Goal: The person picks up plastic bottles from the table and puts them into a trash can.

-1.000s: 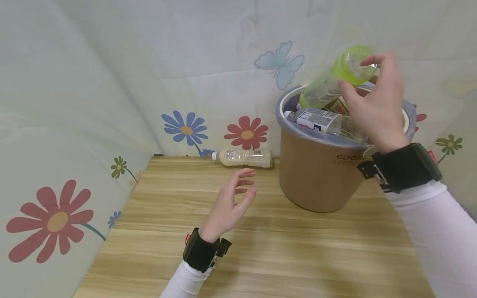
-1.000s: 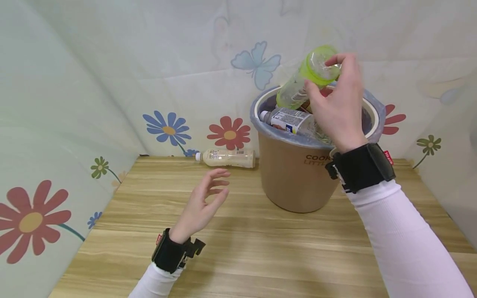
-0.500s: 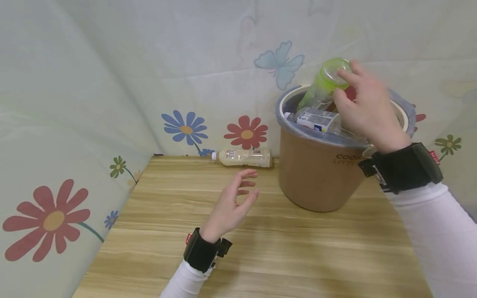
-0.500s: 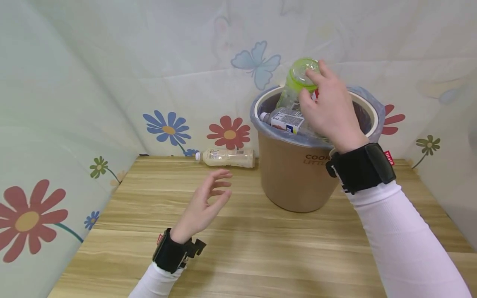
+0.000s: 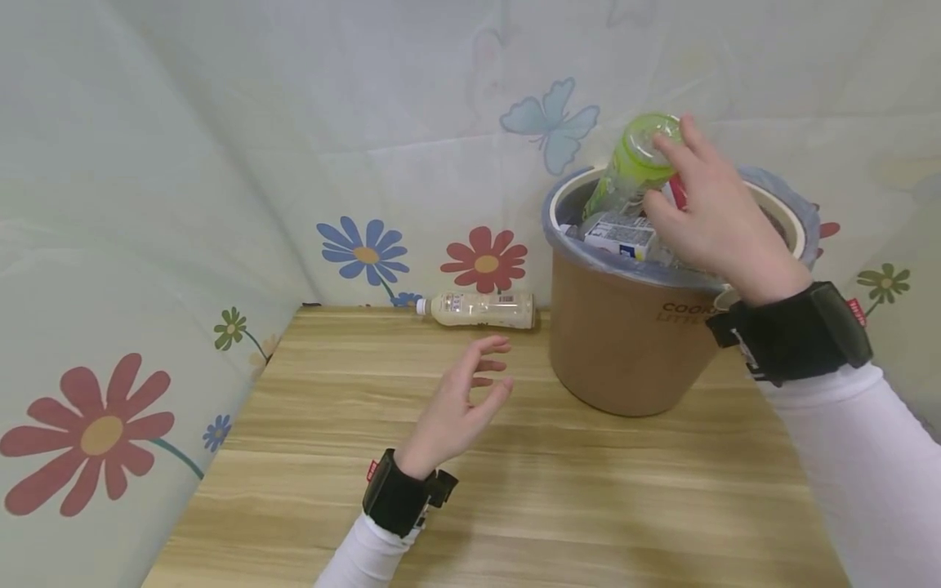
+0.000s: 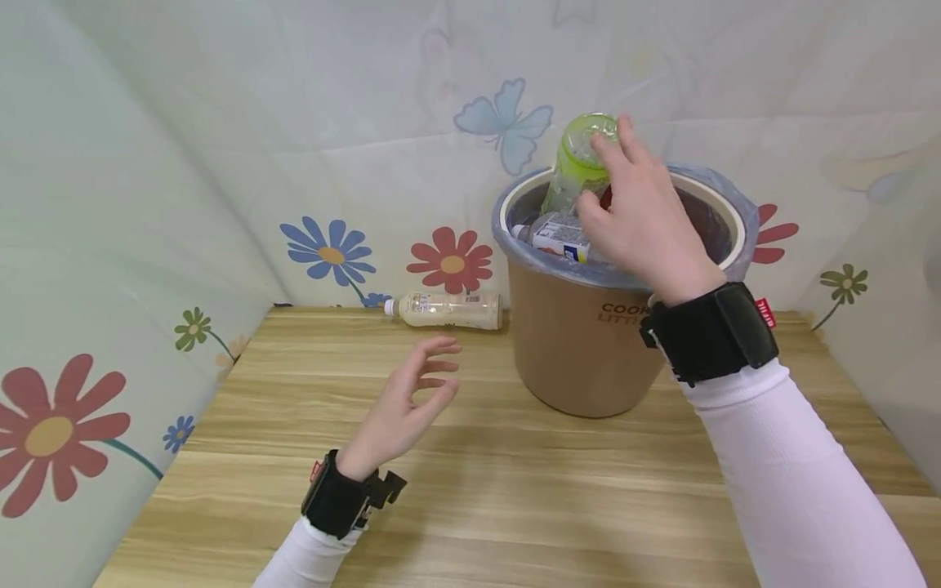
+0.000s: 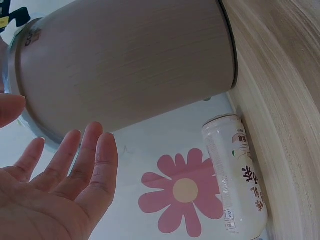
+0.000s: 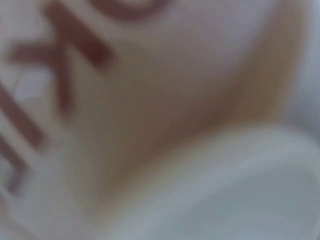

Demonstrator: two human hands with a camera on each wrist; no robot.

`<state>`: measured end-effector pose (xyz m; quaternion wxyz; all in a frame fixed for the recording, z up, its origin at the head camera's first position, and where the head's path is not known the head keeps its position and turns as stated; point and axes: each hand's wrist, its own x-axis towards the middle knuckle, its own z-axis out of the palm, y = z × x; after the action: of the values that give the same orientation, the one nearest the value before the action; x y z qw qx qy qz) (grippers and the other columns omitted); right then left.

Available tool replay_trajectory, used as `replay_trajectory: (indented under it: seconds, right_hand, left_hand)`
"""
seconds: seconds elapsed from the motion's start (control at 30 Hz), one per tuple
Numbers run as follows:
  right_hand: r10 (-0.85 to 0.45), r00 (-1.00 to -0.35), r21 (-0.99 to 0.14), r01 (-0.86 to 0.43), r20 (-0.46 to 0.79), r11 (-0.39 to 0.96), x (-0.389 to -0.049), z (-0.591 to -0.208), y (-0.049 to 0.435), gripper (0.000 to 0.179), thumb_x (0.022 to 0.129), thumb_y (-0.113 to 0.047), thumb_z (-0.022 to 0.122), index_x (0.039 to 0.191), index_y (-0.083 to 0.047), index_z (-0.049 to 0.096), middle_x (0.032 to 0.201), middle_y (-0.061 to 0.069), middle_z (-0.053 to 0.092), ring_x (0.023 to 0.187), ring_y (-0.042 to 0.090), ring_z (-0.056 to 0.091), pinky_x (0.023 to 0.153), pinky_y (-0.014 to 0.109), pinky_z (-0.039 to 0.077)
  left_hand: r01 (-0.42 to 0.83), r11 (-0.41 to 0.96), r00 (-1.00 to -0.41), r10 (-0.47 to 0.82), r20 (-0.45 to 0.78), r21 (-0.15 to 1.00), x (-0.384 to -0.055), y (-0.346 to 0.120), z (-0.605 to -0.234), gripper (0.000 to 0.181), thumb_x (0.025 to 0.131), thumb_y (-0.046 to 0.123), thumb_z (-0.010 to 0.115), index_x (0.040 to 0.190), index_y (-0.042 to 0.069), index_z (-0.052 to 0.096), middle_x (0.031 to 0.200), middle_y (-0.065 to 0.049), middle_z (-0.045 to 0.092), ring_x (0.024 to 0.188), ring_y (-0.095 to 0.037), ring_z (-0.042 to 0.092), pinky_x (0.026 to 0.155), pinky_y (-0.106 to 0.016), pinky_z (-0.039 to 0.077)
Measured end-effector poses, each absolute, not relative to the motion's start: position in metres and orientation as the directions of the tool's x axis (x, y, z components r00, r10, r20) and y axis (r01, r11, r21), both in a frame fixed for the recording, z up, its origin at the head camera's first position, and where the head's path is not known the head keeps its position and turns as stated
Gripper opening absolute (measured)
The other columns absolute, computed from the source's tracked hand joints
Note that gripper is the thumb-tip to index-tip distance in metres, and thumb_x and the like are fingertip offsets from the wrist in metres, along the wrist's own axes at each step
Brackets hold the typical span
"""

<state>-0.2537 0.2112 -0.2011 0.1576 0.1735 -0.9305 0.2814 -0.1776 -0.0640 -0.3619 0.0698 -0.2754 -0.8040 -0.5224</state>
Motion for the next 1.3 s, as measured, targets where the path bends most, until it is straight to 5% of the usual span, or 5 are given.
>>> replay_trajectory:
  seconds: [0.2, 0.5, 0.67, 1.07, 1.3]
  right_hand:
    - [-0.156, -0.79, -0.461, -0.492, 0.593, 0.738, -0.24, -0.217, 0.203, 0.055, 0.09, -0.015, 0.046, 0.144, -0.006, 0.038, 0.157, 0.009, 0.014, 0.143, 0.024, 0.009, 0.115, 0.051, 0.013]
    - [-0.053, -0.411, -0.312, -0.765, 0.91, 0.564, -0.206, -0.248, 0.169, 0.027, 0.082, -0.001, 0.048, 0.097, 0.006, 0.069, 0.109, 0.014, 0.068, 0.1, 0.024, 0.062, 0.085, 0.023, 0.048]
    - [-0.068, -0.454, -0.382, -0.814, 0.888, 0.437, -0.196, -0.288, 0.157, 0.023, 0.08, 0.008, 0.05, 0.092, 0.004, 0.07, 0.1, 0.012, 0.069, 0.091, 0.021, 0.062, 0.08, 0.019, 0.047]
    - [-0.067, -0.753, -0.685, -0.628, 0.654, 0.369, -0.184, -0.395, 0.138, 0.023, 0.087, 0.007, 0.058, 0.101, -0.007, 0.068, 0.093, 0.004, 0.069, 0.082, 0.017, 0.063, 0.071, 0.017, 0.051]
    - [-0.107, -0.787, -0.692, -0.591, 0.608, 0.413, -0.182, -0.421, 0.134, 0.024, 0.084, 0.009, 0.058, 0.1, -0.007, 0.067, 0.091, 0.0, 0.068, 0.08, 0.017, 0.063, 0.069, 0.031, 0.054]
  left_hand:
    - [0.516, 0.311, -0.842, 0.354, 0.406, 0.798, -0.182, -0.067, -0.369, 0.046, 0.093, 0.005, 0.057, 0.136, 0.005, 0.041, 0.132, -0.013, 0.051, 0.111, -0.024, 0.056, 0.092, -0.042, 0.048]
    - [0.584, 0.424, -0.811, 0.34, 0.476, 0.692, -0.206, -0.076, -0.404, 0.035, 0.094, 0.019, 0.057, 0.129, 0.017, 0.05, 0.13, 0.0, 0.053, 0.111, -0.019, 0.055, 0.091, -0.044, 0.049]
    - [0.603, 0.566, -0.793, 0.348, 0.5, 0.562, -0.212, -0.077, -0.413, 0.028, 0.094, 0.019, 0.055, 0.121, 0.013, 0.058, 0.127, 0.001, 0.054, 0.113, -0.017, 0.053, 0.096, -0.036, 0.046]
    - [0.563, 0.743, -0.803, 0.388, 0.451, 0.362, -0.219, -0.08, -0.437, 0.028, 0.091, 0.018, 0.059, 0.118, 0.009, 0.062, 0.126, -0.009, 0.057, 0.117, -0.024, 0.051, 0.099, -0.041, 0.044]
    - [0.562, 0.774, -0.801, 0.42, 0.426, 0.293, -0.231, -0.081, -0.448, 0.035, 0.09, 0.017, 0.06, 0.124, 0.008, 0.058, 0.128, -0.013, 0.056, 0.118, -0.028, 0.05, 0.1, -0.043, 0.042]
